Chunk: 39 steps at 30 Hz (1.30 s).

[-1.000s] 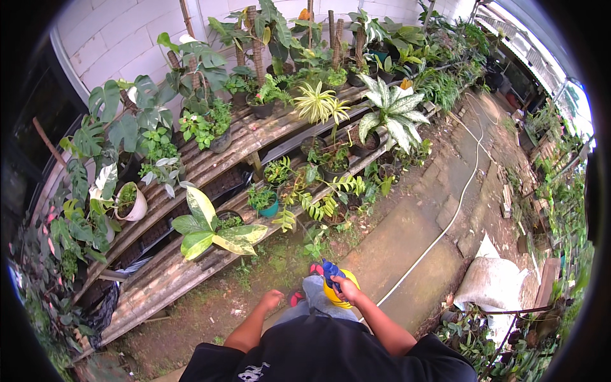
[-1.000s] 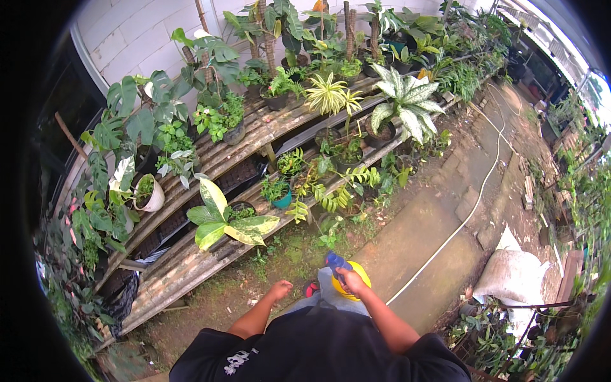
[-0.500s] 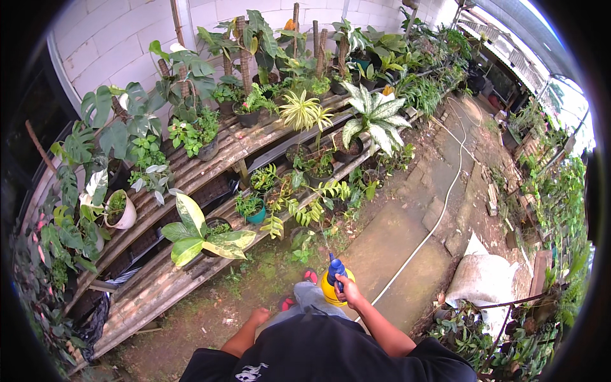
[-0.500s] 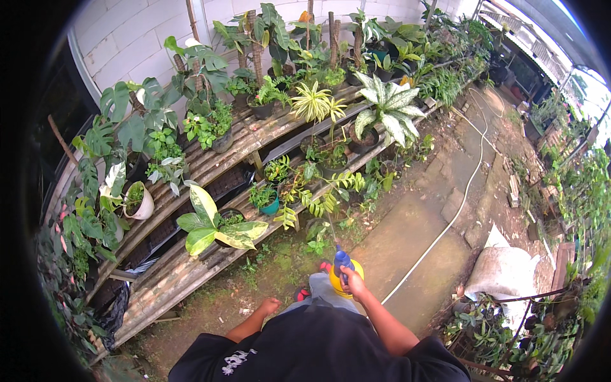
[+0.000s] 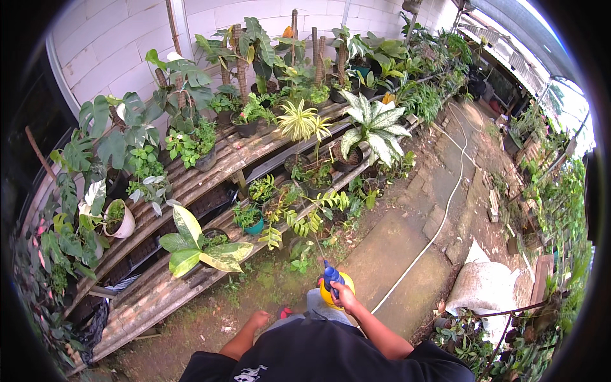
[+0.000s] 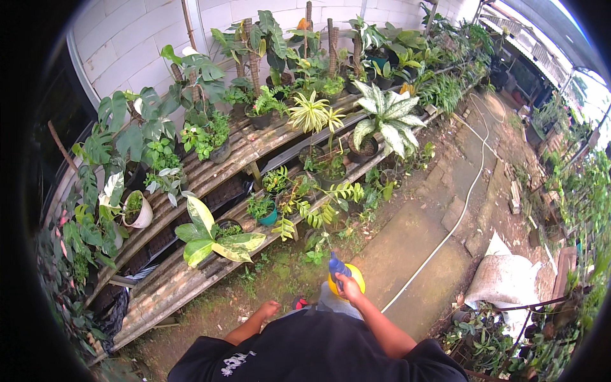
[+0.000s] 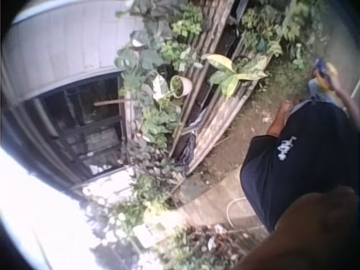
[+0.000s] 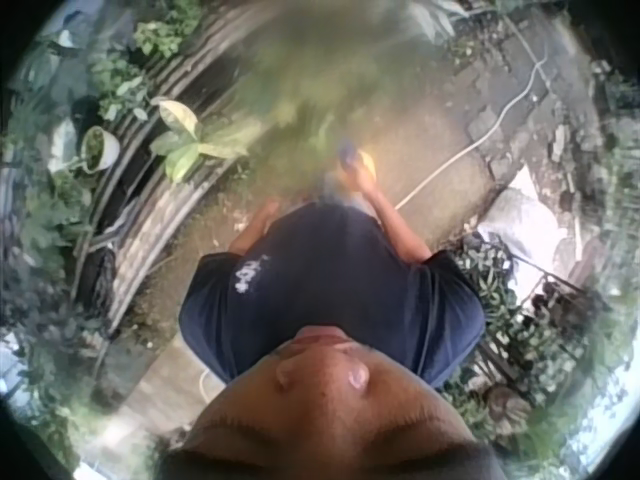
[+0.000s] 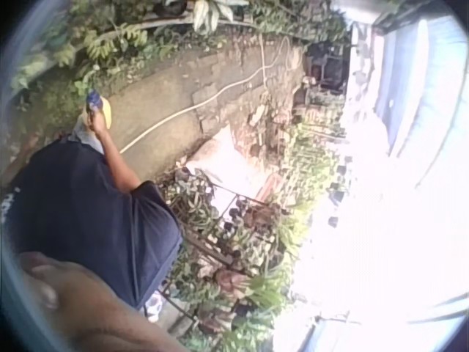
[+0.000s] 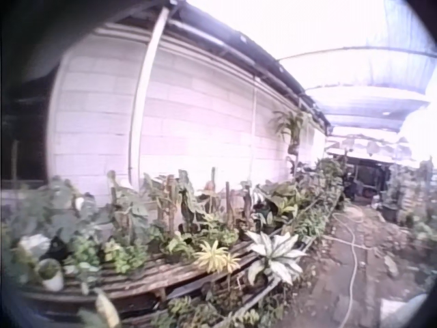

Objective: The person uses a yellow handheld pressure sprayer to mist water onto various potted plants arranged on tiered wooden shelves. The person moves along the shelving unit, spraying leaves and soil of multiple plants in sequence.

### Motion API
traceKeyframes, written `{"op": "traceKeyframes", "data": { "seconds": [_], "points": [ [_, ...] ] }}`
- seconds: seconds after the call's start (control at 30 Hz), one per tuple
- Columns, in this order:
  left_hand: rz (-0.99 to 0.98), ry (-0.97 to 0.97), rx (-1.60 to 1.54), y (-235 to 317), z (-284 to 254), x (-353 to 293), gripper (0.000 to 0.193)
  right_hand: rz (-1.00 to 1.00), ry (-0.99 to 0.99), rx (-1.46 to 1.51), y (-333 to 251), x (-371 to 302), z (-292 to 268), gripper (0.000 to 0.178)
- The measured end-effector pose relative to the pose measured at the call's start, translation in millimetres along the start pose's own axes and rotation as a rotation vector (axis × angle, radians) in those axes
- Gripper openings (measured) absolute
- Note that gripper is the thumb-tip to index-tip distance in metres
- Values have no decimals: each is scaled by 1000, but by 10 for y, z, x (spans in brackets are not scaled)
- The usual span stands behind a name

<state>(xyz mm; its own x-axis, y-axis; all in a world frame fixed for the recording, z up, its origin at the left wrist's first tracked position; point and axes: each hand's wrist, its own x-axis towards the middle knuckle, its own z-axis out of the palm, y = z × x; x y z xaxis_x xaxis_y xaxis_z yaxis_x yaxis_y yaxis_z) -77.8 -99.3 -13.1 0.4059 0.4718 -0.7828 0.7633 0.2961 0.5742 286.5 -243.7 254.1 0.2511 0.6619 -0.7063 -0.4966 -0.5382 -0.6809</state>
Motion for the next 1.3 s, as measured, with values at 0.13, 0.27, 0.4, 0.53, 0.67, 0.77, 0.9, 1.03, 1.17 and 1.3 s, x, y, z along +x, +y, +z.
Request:
{"op": "traceKeyframes", "data": {
  "seconds": [0.13, 0.27, 0.4, 0.53, 0.67, 0.77, 0.9, 1.03, 1.17, 1.3],
  "points": [
    [-7, -2, 63, 45, -35, 314, 33, 46, 11, -122, -52, 69, -160, 45],
    [-38, 56, -45, 545, 46, 374, 34, 13, -22, -190, -256, 144, -408, 42],
    [-43, -19, 33, 971, 91, 604, 35, -5, -38, -199, -529, 394, -783, 43],
    [7, -53, 157, 1619, 130, 890, 32, -14, -47, -219, -715, 605, -1075, 43],
    [82, 17, 38, 2199, 363, 1169, 30, 1, -27, -182, -1019, 629, -1354, 44],
    [149, 59, 44, 2679, 469, 1197, 24, 25, -60, -121, -991, 853, -1648, 46],
    [117, 101, -149, 2857, 618, 1165, 25, -16, -29, -128, -1116, 849, -1793, 48],
    [54, 58, -87, 2539, 591, 1322, 21, -38, -109, -125, -1153, 947, -2063, 48],
    [-125, 115, -142, 2022, 499, 1283, 31, -63, -137, -163, -1310, 929, -1951, 50],
    [-136, 96, -105, 2094, 478, 1254, 33, -30, -160, -128, -1374, 1057, -2110, 53]
  ]
}}
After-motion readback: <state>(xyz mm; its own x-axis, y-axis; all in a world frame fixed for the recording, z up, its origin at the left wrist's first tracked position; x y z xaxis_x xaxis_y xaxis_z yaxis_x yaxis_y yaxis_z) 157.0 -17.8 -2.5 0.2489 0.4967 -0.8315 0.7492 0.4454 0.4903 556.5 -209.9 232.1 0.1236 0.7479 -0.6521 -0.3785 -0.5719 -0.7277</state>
